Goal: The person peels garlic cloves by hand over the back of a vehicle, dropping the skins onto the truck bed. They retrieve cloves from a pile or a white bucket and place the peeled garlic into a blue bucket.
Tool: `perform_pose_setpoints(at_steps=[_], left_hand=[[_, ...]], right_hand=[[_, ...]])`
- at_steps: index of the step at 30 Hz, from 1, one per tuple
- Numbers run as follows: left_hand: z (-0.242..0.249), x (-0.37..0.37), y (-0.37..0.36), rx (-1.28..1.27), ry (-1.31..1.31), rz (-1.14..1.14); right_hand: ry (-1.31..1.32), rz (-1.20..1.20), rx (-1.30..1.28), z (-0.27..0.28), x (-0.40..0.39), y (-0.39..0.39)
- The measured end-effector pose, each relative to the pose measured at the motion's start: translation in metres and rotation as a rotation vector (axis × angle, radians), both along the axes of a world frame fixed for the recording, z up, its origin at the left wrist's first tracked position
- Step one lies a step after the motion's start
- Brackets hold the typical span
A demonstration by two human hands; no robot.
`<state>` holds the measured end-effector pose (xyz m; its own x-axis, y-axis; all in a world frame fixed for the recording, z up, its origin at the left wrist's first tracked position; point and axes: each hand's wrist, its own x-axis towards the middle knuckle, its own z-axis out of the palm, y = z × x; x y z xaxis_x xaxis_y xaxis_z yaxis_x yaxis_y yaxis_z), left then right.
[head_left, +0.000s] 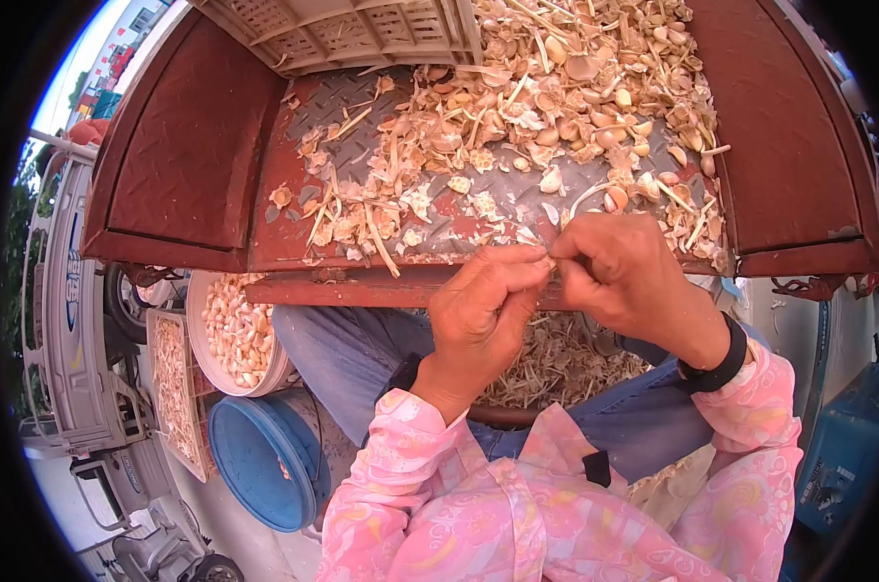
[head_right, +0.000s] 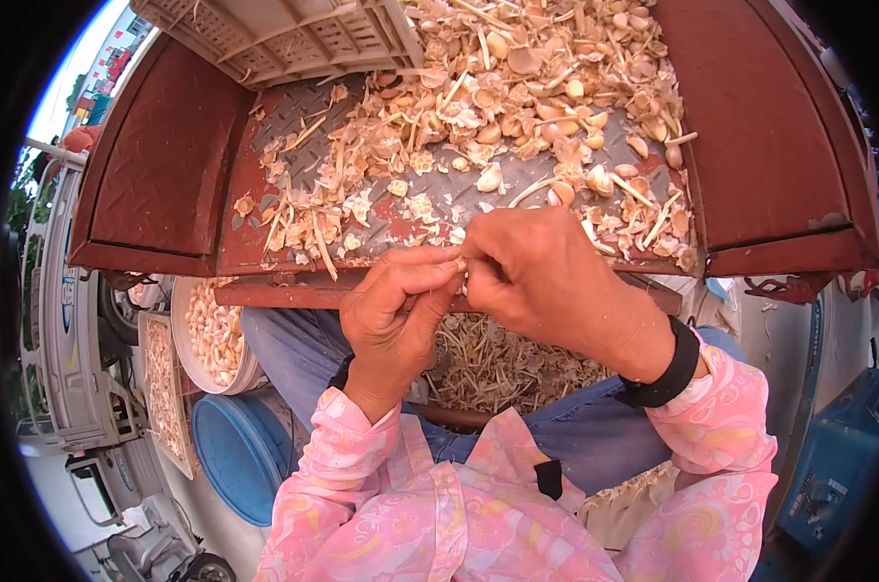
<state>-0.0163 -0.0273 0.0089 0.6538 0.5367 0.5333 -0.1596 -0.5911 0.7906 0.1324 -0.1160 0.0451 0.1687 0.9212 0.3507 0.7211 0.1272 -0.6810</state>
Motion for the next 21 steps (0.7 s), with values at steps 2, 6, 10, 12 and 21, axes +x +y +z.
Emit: perform_pose_setpoints(at_steps=[2, 6, 10, 12, 21], left_hand=[[-0.001, 0.000, 0.000, -0.030, -0.009, -0.024], [-0.007, 0.000, -0.005, -0.436, -0.130, -0.128], [-0.007, -0.005, -0.005, -0.799, -0.221, -0.189], [-0.005, -0.006, -0.001, -0.962, -0.194, -0.186], [0.010, -0.003, 0.025, -1.194, -0.027, -0.195]], right_hand=[[0.153, -0.022, -0.101, 0.004, 0.002, 0.000], [0.103, -0.143, -0.237, -0.004, 0.020, 0.004], [-0.274, -0.306, -0.308, -0.007, 0.035, 0.009], [-0.410, -0.372, -0.445, -0.002, 0.039, 0.012], [-0.384, -0.157, -0.346, -0.027, 0.045, 0.042]])
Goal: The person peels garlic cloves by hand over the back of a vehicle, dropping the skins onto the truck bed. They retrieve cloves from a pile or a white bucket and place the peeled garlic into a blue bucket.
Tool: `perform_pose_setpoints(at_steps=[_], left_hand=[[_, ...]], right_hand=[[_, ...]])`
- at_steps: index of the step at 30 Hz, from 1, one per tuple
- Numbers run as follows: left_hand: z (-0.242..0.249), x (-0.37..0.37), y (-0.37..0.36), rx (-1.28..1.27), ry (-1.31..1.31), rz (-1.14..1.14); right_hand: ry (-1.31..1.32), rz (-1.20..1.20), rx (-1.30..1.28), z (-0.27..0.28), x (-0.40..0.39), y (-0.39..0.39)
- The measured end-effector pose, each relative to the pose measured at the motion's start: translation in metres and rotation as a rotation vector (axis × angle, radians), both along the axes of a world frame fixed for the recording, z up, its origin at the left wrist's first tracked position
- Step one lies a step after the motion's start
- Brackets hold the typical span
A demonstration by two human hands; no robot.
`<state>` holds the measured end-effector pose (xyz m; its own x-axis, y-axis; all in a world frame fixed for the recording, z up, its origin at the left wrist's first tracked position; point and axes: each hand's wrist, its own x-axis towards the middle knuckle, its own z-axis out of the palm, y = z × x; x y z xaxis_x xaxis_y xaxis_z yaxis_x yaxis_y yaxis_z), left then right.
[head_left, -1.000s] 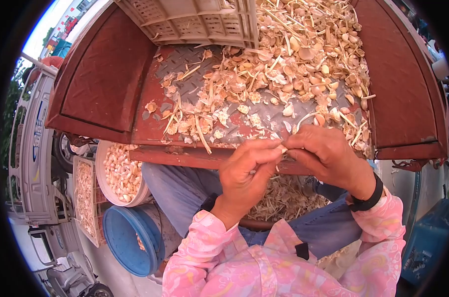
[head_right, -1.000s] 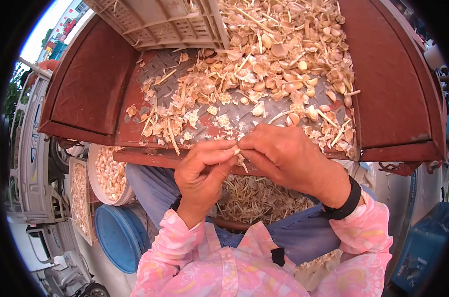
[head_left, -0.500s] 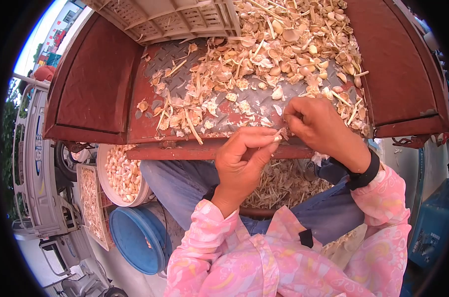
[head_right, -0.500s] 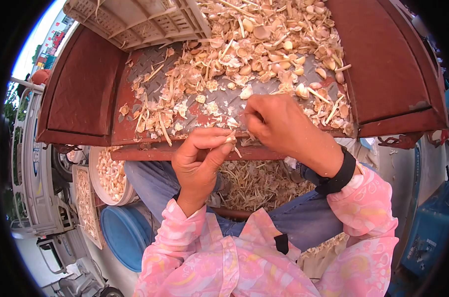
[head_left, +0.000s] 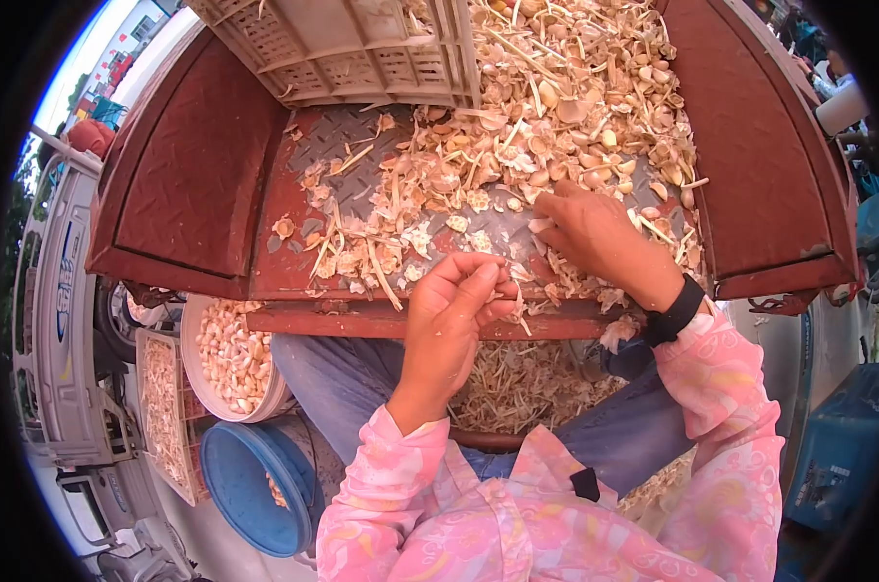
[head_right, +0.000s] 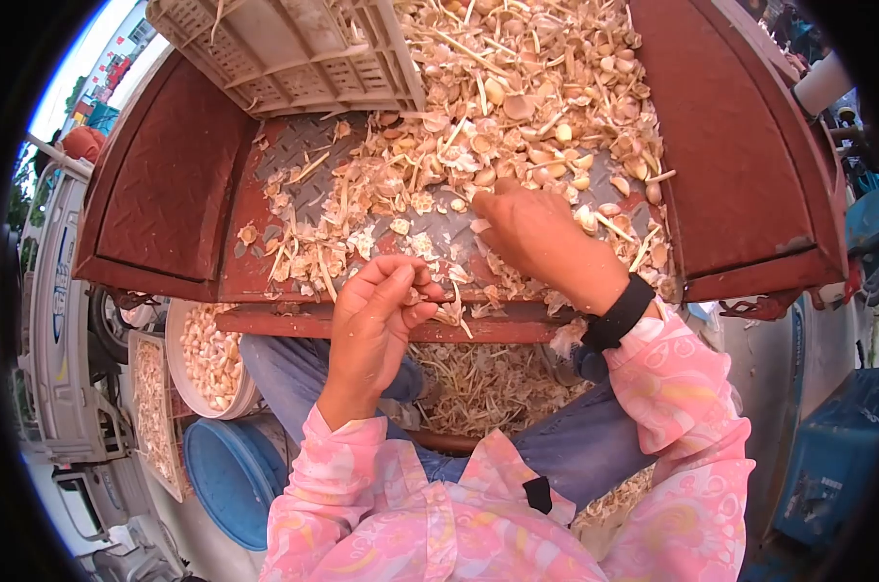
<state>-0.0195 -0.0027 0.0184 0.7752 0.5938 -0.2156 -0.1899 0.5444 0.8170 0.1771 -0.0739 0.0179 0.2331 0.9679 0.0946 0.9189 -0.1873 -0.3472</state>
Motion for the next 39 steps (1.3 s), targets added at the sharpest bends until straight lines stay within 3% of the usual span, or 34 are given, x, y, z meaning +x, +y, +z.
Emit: perform_pose_setpoints(at_steps=[8, 11, 14, 17, 20, 26, 29, 32, 33, 37, 39], left_hand=[[-0.010, 0.033, 0.002, 0.512, 0.311, -0.026], [-0.005, 0.036, 0.005, 0.187, 0.201, -0.152], [-0.006, 0.030, 0.005, 0.053, 0.091, -0.142], [-0.009, 0.025, -0.003, 0.118, 0.004, -0.032], [0.006, 0.026, -0.017, 0.206, 0.021, 0.076], [-0.002, 0.016, -0.026, 0.217, 0.011, 0.005], [-0.015, 0.017, -0.034, 0.139, -0.158, 0.039], [-0.012, 0.017, -0.036, -0.096, -0.264, 0.013], [-0.011, 0.016, -0.037, -0.120, -0.278, 0.002], [-0.013, 0.011, -0.037, -0.217, -0.320, -0.029], [-0.016, 0.003, -0.035, -0.261, -0.287, -0.043]], right_hand=[[0.142, 0.082, 0.144, 0.003, -0.003, -0.006], [0.197, 0.197, 0.224, 0.018, -0.015, -0.013], [0.217, 0.222, 0.272, 0.020, -0.020, -0.018], [0.330, 0.151, 0.349, 0.022, -0.022, -0.023], [0.477, 0.141, 0.197, 0.027, -0.030, -0.032], [0.333, 0.107, 0.305, 0.012, -0.040, -0.039], [0.374, 0.080, 0.333, 0.007, -0.042, -0.038], [0.932, -0.054, 0.312, 0.004, -0.040, -0.038], [1.000, -0.128, 0.240, 0.014, -0.035, -0.039], [0.289, -0.079, -0.063, 0.028, -0.017, -0.048], [0.155, -0.052, 0.080, 0.019, -0.018, -0.055]])
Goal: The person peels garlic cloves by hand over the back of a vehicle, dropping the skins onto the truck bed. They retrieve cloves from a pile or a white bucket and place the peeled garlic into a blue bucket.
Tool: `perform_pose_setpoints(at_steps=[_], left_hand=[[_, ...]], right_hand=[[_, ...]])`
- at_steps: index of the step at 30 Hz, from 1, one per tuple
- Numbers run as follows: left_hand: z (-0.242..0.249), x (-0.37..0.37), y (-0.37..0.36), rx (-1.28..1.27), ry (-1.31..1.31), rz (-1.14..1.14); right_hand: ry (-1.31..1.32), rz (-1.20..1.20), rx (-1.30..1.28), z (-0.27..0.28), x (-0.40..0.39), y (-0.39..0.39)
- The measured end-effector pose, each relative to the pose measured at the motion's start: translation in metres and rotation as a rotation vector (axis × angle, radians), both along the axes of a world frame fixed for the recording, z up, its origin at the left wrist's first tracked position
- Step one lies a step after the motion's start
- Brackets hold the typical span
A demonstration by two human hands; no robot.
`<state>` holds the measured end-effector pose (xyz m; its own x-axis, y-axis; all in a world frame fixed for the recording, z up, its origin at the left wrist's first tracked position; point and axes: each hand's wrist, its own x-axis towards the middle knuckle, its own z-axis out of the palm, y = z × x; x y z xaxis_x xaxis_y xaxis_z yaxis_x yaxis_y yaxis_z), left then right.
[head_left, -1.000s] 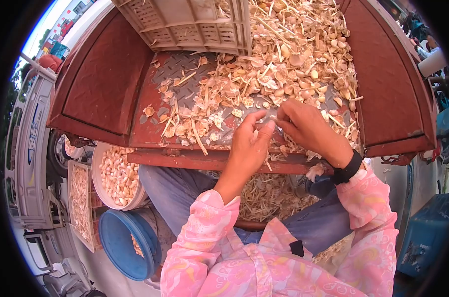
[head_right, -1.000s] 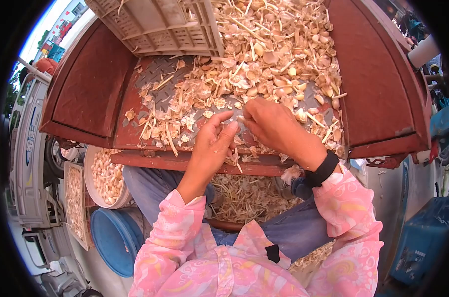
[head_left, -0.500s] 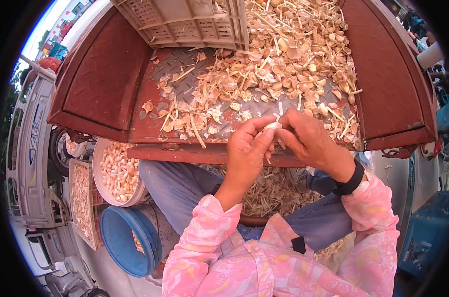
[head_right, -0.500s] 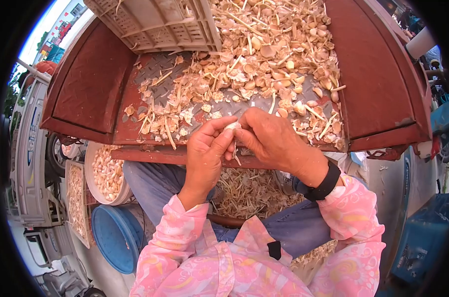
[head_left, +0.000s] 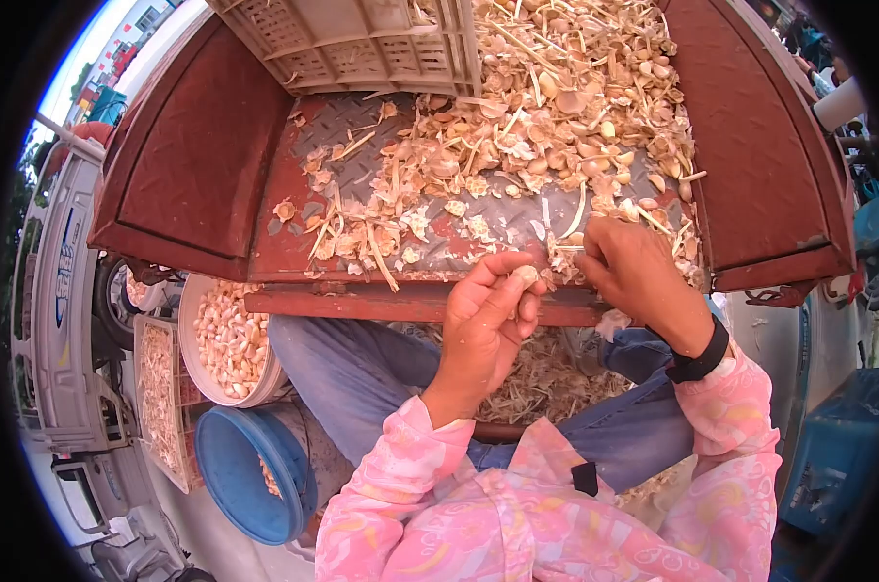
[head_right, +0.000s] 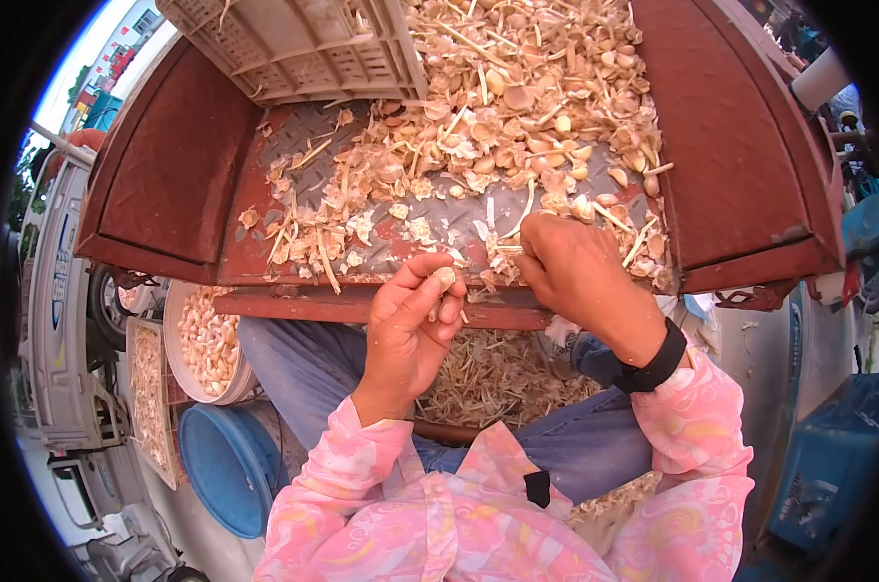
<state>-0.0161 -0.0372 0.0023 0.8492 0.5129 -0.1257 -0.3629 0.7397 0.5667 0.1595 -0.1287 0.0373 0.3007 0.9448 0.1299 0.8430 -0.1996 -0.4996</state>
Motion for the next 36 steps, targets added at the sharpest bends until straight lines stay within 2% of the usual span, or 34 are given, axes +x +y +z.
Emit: perform_pose_setpoints(at_steps=[1, 2, 4, 5, 7, 9, 10, 11, 12, 13, 15, 17, 19, 22, 24, 25, 26, 28, 30, 32, 34, 36], left_hand=[[-0.001, -0.005, 0.000, -0.016, 0.035, -0.025], [-0.003, -0.006, -0.002, -0.031, 0.065, -0.054], [0.003, -0.004, -0.013, -0.269, 0.127, -0.160], [0.005, -0.004, -0.020, -0.385, 0.165, -0.213], [-0.007, -0.007, -0.029, -0.524, 0.202, -0.182], [-0.017, -0.012, -0.026, -0.623, 0.164, -0.103], [-0.019, -0.020, -0.012, -0.720, 0.090, -0.185], [-0.014, -0.032, 0.000, -0.698, 0.031, -0.189], [0.000, -0.047, 0.015, -0.724, -0.025, -0.105], [0.014, -0.066, 0.035, -0.653, -0.109, -0.006], [0.030, -0.116, 0.083, -0.338, -0.130, 0.279], [0.026, -0.181, 0.138, 0.082, 0.135, 0.680], [-0.002, -0.259, 0.196, 0.311, 0.381, 0.870], [-0.024, -0.295, 0.221, 0.330, 0.954, 0.988], [-0.036, -0.305, 0.227, 0.685, 1.170, 0.977], [-0.028, -0.291, 0.220, 0.860, 1.272, 0.962], [-0.022, -0.278, 0.208, 0.958, 1.231, 1.021], [0.015, -0.212, 0.157, 0.860, 0.854, 0.973], [0.041, -0.148, 0.100, 0.832, 0.634, 0.668], [0.053, -0.082, 0.049, 0.809, 0.556, 0.324], [0.039, -0.032, 0.021, 0.682, 0.419, 0.043], [0.027, 0.004, 0.007, 0.496, 0.412, -0.069]], right_hand=[[-0.076, -0.002, 0.068, -0.001, -0.001, -0.005], [-0.001, 0.028, 0.089, 0.002, -0.004, -0.009], [0.151, 0.094, 0.130, 0.013, -0.025, -0.010], [0.094, 0.259, 0.147, 0.017, -0.035, -0.009], [0.164, 0.414, 0.219, 0.008, -0.058, -0.007], [0.222, 0.396, 0.350, 0.002, -0.050, -0.002], [0.225, 0.330, 0.381, 0.000, -0.038, 0.001], [0.230, 0.264, 0.412, -0.002, -0.027, 0.003], [0.165, 0.100, 0.323, 0.002, -0.012, 0.004], [0.067, 0.029, 0.254, 0.001, 0.003, 0.003], [-0.024, 0.014, 0.102, -0.006, 0.016, 0.005], [-0.080, -0.002, -0.002, -0.012, 0.016, 0.008], [-0.107, 0.019, -0.045, -0.013, 0.019, 0.010], [-0.121, 0.055, -0.109, -0.013, 0.025, 0.016], [-0.103, 0.064, -0.172, -0.010, 0.029, 0.019], [-0.014, 0.044, -0.111, -0.013, 0.030, 0.018], [0.072, 0.029, -0.055, -0.019, 0.031, 0.018], [0.293, 0.012, 0.020, -0.019, 0.033, 0.020], [0.568, -0.004, 0.055, -0.014, 0.030, 0.020], [0.792, 0.040, 0.116, -0.011, 0.022, 0.018], [0.993, 0.079, 0.194, -0.003, 0.005, 0.015], [0.914, 0.119, 0.217, -0.003, -0.002, 0.009]])
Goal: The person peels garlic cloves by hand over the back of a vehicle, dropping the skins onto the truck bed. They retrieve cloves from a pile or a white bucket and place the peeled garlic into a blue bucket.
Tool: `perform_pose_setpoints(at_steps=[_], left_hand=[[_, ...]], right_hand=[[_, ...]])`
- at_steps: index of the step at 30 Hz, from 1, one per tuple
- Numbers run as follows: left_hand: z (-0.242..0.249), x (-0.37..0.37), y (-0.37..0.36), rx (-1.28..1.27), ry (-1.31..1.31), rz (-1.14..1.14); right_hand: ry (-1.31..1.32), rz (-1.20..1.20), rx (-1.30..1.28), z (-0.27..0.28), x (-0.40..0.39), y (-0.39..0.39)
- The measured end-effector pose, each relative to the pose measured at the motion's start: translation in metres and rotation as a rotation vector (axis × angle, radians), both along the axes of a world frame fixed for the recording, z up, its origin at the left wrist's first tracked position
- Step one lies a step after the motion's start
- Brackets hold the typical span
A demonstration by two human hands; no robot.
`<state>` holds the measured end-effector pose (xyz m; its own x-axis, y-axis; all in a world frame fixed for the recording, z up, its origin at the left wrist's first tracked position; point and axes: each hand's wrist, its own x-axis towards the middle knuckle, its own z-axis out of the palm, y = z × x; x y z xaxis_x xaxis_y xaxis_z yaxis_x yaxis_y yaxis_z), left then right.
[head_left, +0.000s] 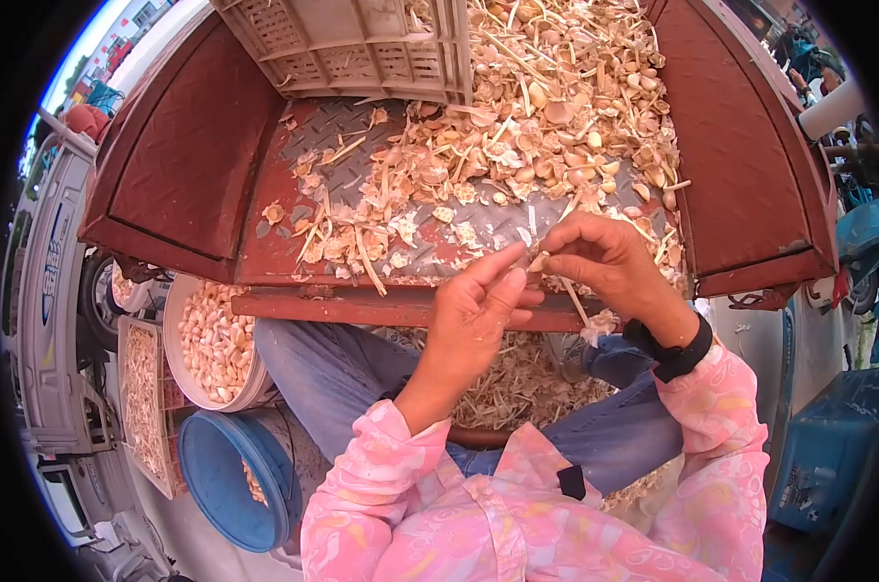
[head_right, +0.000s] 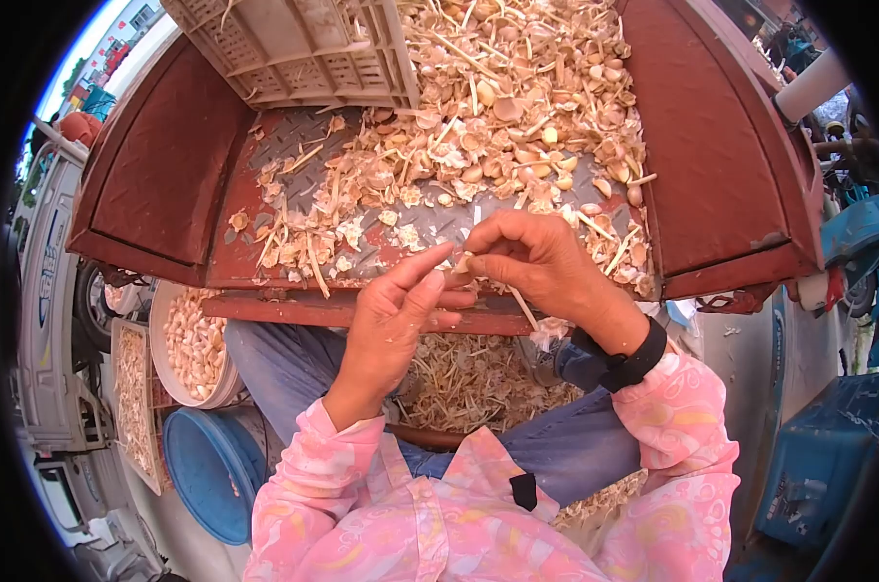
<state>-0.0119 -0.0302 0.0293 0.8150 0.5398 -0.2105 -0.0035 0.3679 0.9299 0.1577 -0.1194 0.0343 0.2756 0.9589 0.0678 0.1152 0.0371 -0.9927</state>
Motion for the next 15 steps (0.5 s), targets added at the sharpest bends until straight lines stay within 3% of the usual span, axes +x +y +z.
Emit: perform_pose_setpoints(at_steps=[2, 4, 7, 10, 13, 15], left_hand=[[-0.014, 0.015, -0.004, -0.105, -0.065, 0.000], [-0.023, 0.020, -0.007, -0.184, -0.114, 0.046], [-0.024, 0.018, -0.007, -0.110, -0.051, 0.054], [-0.023, 0.019, -0.014, 0.138, 0.033, 0.044], [-0.028, 0.013, -0.016, 0.662, -0.046, 0.036], [-0.028, 0.007, -0.021, 0.839, -0.072, -0.013]], right_hand=[[-0.105, -0.012, 0.030, -0.007, 0.002, -0.005], [-0.446, 0.004, 0.175, -0.003, 0.008, -0.005], [-0.746, 0.024, 0.259, -0.002, 0.010, -0.011], [-0.854, -0.040, 0.160, 0.001, -0.002, -0.023], [-0.920, -0.070, 0.047, 0.002, -0.015, -0.036], [-0.920, -0.047, 0.023, 0.002, -0.022, -0.044]])
